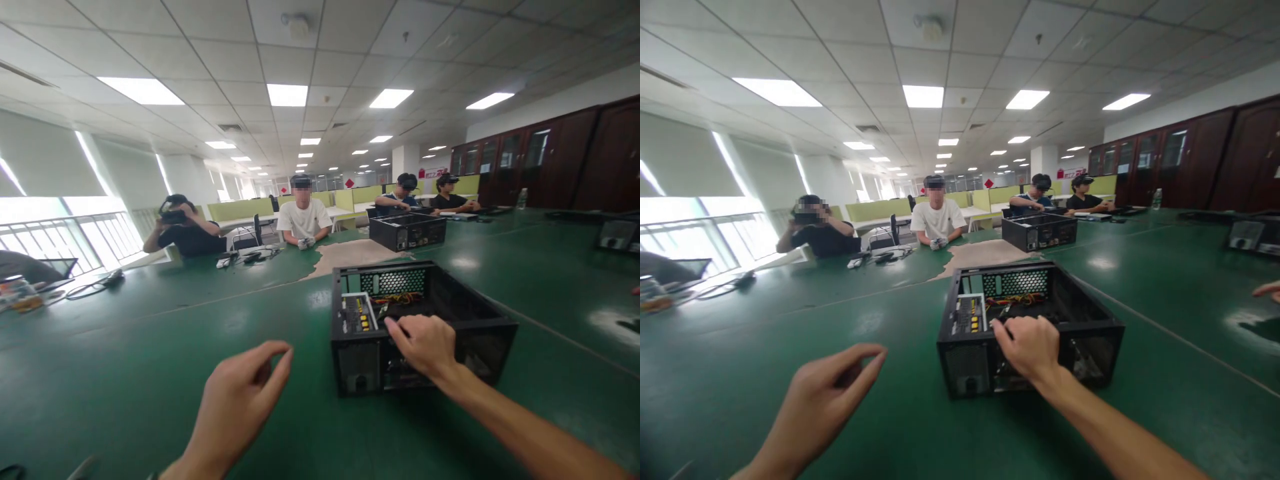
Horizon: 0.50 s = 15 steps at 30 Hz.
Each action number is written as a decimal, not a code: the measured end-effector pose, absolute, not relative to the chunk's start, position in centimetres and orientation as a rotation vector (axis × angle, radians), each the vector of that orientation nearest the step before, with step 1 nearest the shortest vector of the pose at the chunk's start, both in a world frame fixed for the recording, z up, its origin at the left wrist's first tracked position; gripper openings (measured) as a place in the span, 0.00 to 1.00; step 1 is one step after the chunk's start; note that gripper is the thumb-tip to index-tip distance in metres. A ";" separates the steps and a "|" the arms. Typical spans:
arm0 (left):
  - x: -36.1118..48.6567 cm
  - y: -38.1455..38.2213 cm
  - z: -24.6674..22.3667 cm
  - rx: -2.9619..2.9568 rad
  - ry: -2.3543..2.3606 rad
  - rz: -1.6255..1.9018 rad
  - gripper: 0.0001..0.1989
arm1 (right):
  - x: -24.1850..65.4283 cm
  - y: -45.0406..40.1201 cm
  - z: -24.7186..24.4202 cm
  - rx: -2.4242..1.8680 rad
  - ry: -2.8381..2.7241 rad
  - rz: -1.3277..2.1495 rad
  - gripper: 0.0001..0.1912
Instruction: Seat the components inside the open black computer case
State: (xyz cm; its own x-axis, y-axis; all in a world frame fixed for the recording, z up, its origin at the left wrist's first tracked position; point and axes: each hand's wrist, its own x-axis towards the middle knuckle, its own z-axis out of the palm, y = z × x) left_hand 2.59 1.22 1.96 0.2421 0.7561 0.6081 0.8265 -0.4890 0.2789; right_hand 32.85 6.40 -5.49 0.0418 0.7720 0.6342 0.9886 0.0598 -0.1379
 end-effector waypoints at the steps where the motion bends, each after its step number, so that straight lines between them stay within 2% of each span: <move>1: 5.3 2.5 3.7 -2.445 -1.474 -1.027 0.15 | 31.0 4.4 -5.7 -1.700 -1.829 -0.466 0.28; 5: 13.8 7.9 7.6 -2.552 -1.352 -0.596 0.16 | 26.1 -2.9 -5.4 -1.440 -2.006 -0.192 0.17; 7: 15.4 10.3 7.1 -2.623 -1.358 -0.328 0.15 | 26.4 -3.9 -3.4 -1.332 -2.194 0.099 0.17; 10: 15.2 12.8 4.1 -2.742 -1.422 -0.028 0.10 | 28.3 -0.4 1.0 -1.460 -2.550 0.342 0.18; 12: 14.6 13.3 1.7 -2.804 -1.463 0.182 0.07 | 28.9 4.2 2.6 -1.684 -2.762 0.197 0.17; 15: 14.2 13.4 -1.2 -2.847 -1.510 0.407 0.06 | 28.0 10.4 1.2 -1.787 -2.984 0.141 0.12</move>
State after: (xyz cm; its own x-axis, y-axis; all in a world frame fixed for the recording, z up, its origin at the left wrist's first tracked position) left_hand 14.22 13.36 -1.16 0.5378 0.7992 -0.2683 0.8258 -0.5634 -0.0228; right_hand 28.01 10.42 1.16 -0.4311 0.8416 -0.3254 0.8686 0.4848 0.1030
